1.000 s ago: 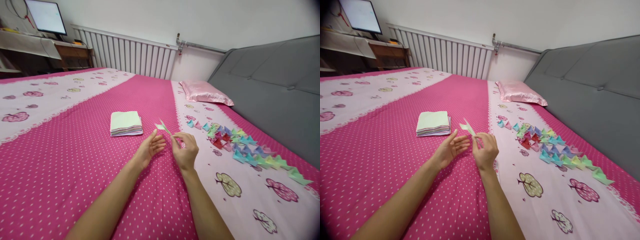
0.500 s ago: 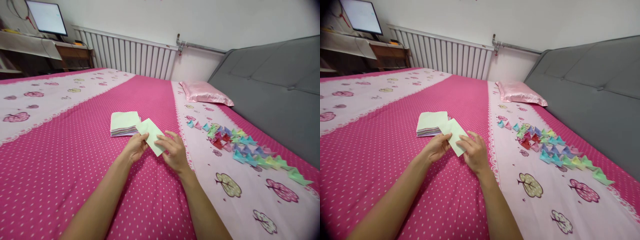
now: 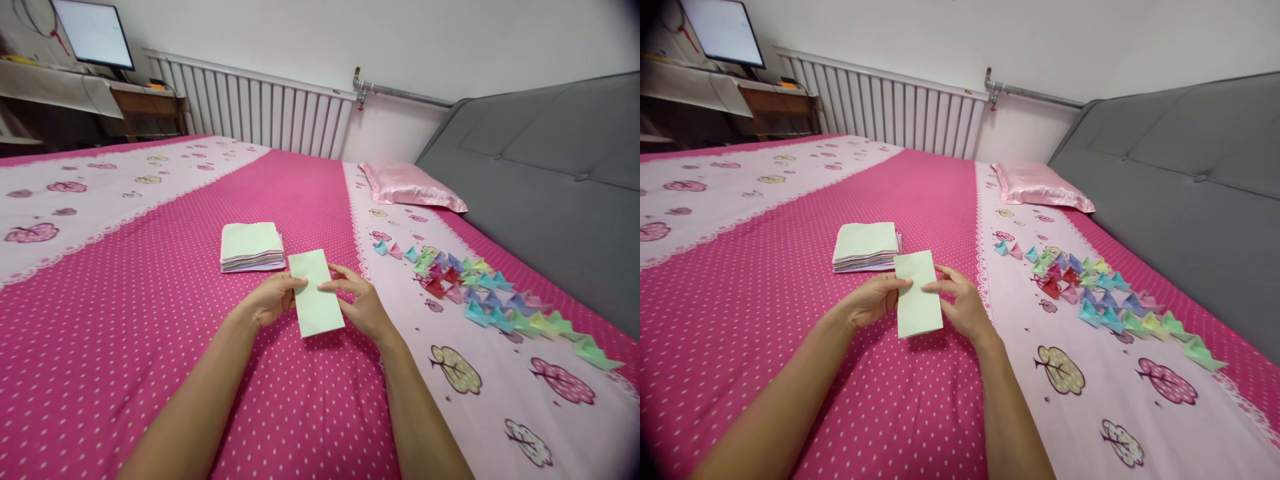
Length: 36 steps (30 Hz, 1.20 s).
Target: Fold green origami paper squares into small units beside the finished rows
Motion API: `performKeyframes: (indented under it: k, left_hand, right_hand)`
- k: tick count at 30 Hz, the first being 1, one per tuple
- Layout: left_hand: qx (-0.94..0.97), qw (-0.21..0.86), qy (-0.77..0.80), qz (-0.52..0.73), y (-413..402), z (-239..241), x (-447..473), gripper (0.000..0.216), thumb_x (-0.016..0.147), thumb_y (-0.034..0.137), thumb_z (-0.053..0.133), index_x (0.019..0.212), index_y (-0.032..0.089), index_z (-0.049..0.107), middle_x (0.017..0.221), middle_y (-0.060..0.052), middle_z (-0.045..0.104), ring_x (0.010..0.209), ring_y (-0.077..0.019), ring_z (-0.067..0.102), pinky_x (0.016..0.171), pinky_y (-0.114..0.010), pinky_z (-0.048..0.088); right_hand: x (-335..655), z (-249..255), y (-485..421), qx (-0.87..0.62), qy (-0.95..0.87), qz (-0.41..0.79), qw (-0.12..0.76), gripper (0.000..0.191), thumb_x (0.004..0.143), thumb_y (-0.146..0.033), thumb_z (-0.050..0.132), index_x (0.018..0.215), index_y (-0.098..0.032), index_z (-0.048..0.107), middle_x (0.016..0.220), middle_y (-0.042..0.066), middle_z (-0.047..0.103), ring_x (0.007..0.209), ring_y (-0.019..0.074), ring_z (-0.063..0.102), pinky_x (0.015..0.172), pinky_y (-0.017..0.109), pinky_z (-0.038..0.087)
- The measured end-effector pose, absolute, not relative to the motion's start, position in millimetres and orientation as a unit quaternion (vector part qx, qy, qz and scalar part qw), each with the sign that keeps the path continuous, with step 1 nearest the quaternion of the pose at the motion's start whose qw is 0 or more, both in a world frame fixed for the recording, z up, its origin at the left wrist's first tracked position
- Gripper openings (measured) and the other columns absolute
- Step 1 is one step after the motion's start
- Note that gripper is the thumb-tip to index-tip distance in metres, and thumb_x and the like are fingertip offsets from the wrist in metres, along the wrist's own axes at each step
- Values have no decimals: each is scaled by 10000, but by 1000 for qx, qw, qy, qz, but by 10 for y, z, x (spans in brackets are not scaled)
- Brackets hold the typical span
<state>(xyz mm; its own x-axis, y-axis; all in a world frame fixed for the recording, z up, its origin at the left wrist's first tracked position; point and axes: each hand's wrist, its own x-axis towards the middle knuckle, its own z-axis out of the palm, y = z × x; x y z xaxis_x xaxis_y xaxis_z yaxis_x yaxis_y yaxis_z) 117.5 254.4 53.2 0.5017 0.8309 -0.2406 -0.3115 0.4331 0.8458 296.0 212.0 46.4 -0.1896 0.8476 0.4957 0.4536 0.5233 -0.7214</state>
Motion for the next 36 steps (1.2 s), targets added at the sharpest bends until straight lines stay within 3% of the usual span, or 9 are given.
performKeyframes:
  k: [11,19,23,26,30,36]
  left_hand:
    - [401,793,300,347,2509,569,1205,228,813,132,478,996,72,601,953,-134,664,839,-190,634,745,-256,504]
    - [430,793,284,324,2506,596,1228,334,868,247,384,1130,106,536,1090,-148,606,922,-223,608,778,-301,485]
    - [444,800,251,315,2492,595,1236,439,867,435,323,1158,172,520,1112,-120,597,929,-222,600,757,-311,484]
    - [483,781,242,314,2477,570,1242,465,795,492,455,1088,152,576,1064,-125,619,916,-218,598,765,-294,471]
    - [555,720,268,319,2473,523,1259,332,698,319,657,952,107,637,950,-118,658,874,-179,598,752,-230,441]
    - [547,728,276,307,2499,478,1277,303,689,298,665,921,104,644,929,-119,664,834,-174,614,767,-254,447]
  right_hand:
    - [2945,434,2160,-442,-687,274,508,166,726,-277,633,880,-255,691,1112,53,582,1009,192,543,882,323,413]
    - [2871,451,2155,-479,-632,296,533,244,740,-373,590,792,-160,698,864,62,676,779,189,621,675,268,470]
    - [2846,452,2135,-546,-600,294,506,296,719,-403,583,745,-126,685,710,47,684,661,191,625,598,263,460]
    - [2829,467,2113,-574,-587,285,495,291,701,-401,586,721,-128,687,679,42,687,636,197,623,558,257,442]
    - [2806,506,2083,-592,-583,269,487,283,681,-403,599,668,-133,681,641,40,680,618,198,618,540,253,426]
    - [2796,503,2079,-594,-585,269,483,268,682,-406,601,658,-143,645,648,36,660,622,186,603,572,265,434]
